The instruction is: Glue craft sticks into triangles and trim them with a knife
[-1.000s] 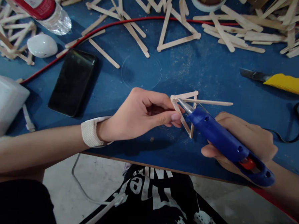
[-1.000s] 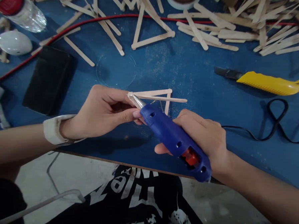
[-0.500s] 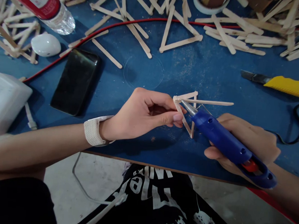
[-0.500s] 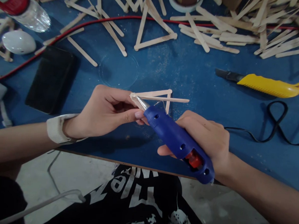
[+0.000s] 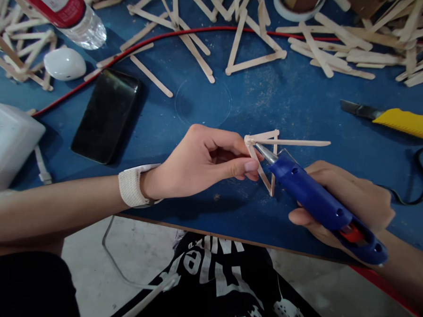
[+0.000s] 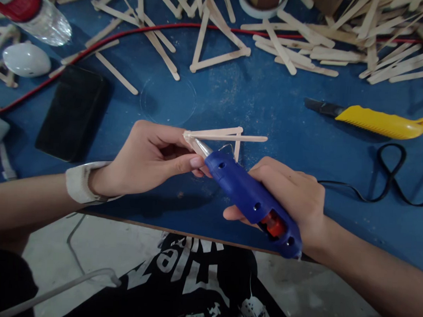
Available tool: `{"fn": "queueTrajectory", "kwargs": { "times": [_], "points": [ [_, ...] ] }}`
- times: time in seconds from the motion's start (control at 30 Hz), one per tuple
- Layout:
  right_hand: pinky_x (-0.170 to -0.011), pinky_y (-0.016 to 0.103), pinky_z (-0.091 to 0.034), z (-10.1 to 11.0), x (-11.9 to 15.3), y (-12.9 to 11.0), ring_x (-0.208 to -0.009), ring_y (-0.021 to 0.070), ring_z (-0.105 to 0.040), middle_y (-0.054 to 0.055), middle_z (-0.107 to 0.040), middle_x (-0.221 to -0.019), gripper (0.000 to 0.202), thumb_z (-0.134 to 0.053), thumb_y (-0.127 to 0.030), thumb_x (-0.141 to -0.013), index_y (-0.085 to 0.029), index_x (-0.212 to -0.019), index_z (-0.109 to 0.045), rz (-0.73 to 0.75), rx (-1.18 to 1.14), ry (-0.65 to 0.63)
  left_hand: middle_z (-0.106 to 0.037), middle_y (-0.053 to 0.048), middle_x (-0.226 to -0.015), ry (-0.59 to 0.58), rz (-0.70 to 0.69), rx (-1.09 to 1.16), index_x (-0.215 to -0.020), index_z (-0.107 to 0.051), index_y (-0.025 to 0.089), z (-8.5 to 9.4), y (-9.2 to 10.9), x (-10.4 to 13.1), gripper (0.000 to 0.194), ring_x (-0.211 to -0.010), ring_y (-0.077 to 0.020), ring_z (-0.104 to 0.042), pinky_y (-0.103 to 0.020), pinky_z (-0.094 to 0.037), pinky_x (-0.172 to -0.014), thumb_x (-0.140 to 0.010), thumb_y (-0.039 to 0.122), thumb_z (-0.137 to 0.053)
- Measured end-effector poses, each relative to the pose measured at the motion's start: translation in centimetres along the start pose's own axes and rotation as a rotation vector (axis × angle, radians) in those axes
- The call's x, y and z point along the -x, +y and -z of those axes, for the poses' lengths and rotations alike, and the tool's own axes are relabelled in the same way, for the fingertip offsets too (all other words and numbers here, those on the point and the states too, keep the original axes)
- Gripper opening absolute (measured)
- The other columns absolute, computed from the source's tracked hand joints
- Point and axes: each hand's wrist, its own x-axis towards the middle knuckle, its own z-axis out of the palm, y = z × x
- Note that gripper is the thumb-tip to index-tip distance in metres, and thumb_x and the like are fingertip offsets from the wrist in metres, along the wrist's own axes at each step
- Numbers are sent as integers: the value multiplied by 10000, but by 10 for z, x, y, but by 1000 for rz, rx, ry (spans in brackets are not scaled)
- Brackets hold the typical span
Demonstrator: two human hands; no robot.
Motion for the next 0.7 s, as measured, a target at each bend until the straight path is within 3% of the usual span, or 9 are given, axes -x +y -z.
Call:
{"fn": "queueTrajectory", "kwargs": {
  "times": [0.3, 0.5, 0.7],
  "points": [
    [-532, 316, -525, 3, -2, 0, -656, 147, -753, -31, -773, -838, 421, -790, -698, -1086, -299, -1035, -666, -23, -22, -47, -914, -42, -992, 10, 9, 0, -1015, -888, 242, 0, 0, 1, 304, -932, -220, -918, -301, -794, -843, -1020, 535, -968],
    [-529, 281, -515, 1, -2, 4, -643, 125, -736, -36, -758, -830, 421, -829, -666, -1079, -275, -1035, -680, 14, -39, -10, -911, -31, -968, 18, -23, -4, -1019, -898, 245, 0, 0, 0, 189, -912, -180, -915, -246, -787, -823, -1075, 422, -931],
    [-537, 240, -514, 1, -5, 2, -633, 100, -733, -38, -761, -823, 445, -790, -672, -1107, -256, -1017, -661, 27, -1, -15, -913, -45, -972, 23, -31, -36, -991, -889, 232, 0, 1, 0, 335, -896, -205, -916, -274, -797, -812, -997, 557, -972]
  ]
}}
